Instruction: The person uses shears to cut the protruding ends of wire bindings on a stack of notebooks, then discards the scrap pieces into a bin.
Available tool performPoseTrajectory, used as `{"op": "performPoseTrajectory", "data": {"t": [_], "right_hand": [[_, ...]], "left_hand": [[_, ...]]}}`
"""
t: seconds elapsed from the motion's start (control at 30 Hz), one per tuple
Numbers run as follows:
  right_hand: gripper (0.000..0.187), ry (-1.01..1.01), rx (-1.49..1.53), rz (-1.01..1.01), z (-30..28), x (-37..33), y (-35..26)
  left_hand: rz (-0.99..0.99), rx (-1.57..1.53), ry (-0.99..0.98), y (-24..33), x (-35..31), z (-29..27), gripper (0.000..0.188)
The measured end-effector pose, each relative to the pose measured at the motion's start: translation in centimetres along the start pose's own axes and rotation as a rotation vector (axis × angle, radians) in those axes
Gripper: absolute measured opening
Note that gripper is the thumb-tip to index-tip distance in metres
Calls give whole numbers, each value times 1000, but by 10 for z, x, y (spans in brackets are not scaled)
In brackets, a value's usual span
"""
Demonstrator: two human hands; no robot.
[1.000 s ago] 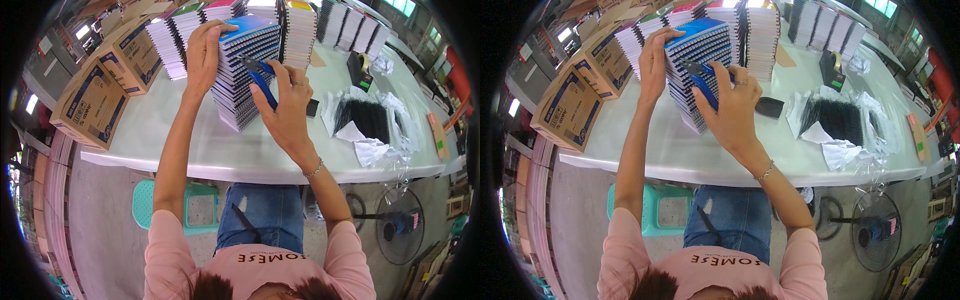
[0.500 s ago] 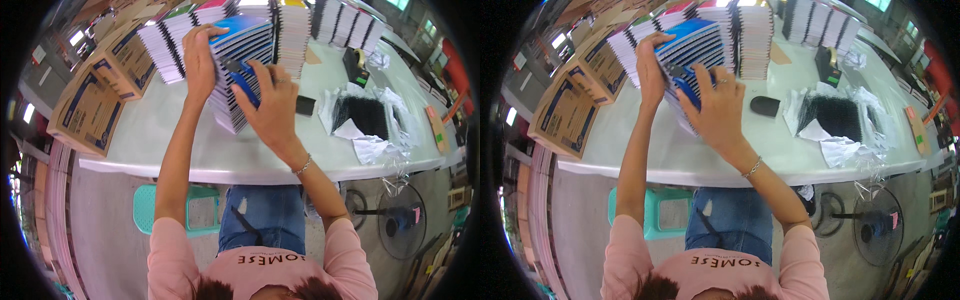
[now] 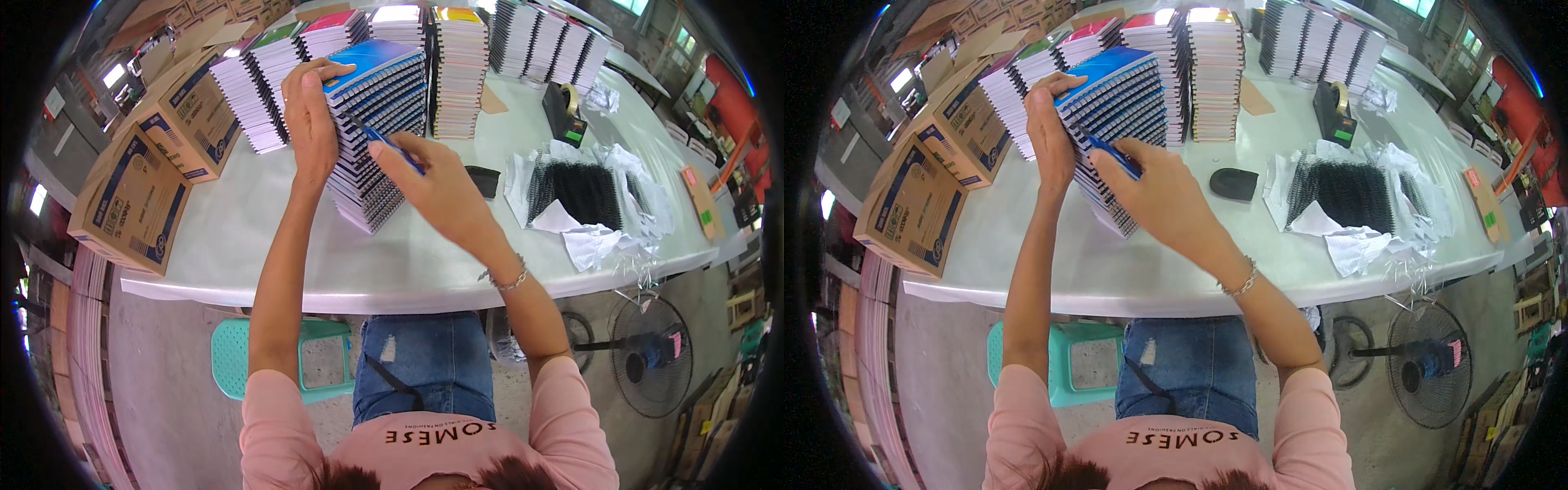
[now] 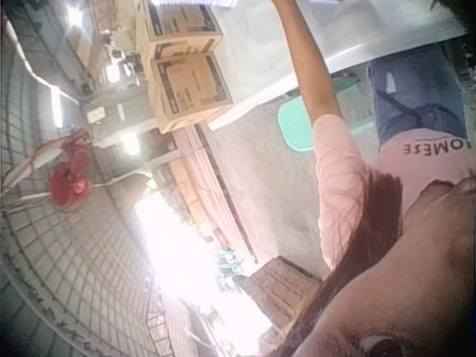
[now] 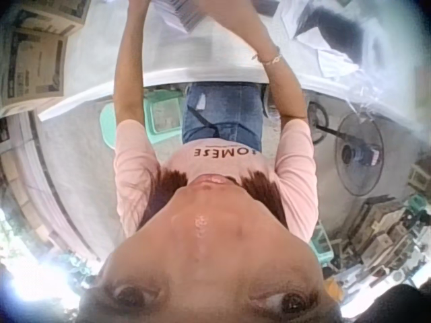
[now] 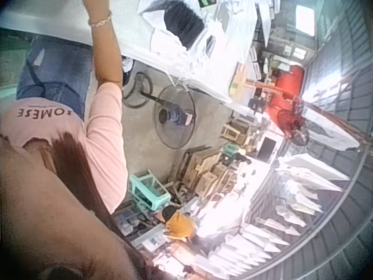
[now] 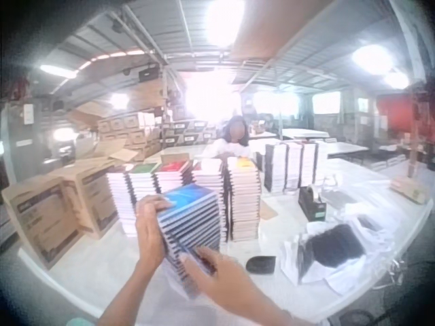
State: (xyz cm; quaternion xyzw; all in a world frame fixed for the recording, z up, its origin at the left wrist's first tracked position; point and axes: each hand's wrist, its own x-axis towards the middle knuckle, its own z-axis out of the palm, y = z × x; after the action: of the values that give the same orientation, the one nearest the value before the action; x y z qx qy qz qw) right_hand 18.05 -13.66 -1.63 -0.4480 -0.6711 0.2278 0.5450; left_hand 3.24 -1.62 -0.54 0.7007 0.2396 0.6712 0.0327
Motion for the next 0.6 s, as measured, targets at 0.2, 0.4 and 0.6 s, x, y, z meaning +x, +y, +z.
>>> {"op": "performPoseTrajectory", "data": {"t": [0.2,0.4,0.6], "right_hand": [[48,-399,526,484,-28,21,0],[42,249,-263,-174,-1,-8,6],[51,270,-560,-288,10,-16,18]], "left_hand": [[5,33,-33,-3,-1,-1,62],[36,15,-27,0,0,0,60],[38,27,-6,-2,-1,-1,60]]}}
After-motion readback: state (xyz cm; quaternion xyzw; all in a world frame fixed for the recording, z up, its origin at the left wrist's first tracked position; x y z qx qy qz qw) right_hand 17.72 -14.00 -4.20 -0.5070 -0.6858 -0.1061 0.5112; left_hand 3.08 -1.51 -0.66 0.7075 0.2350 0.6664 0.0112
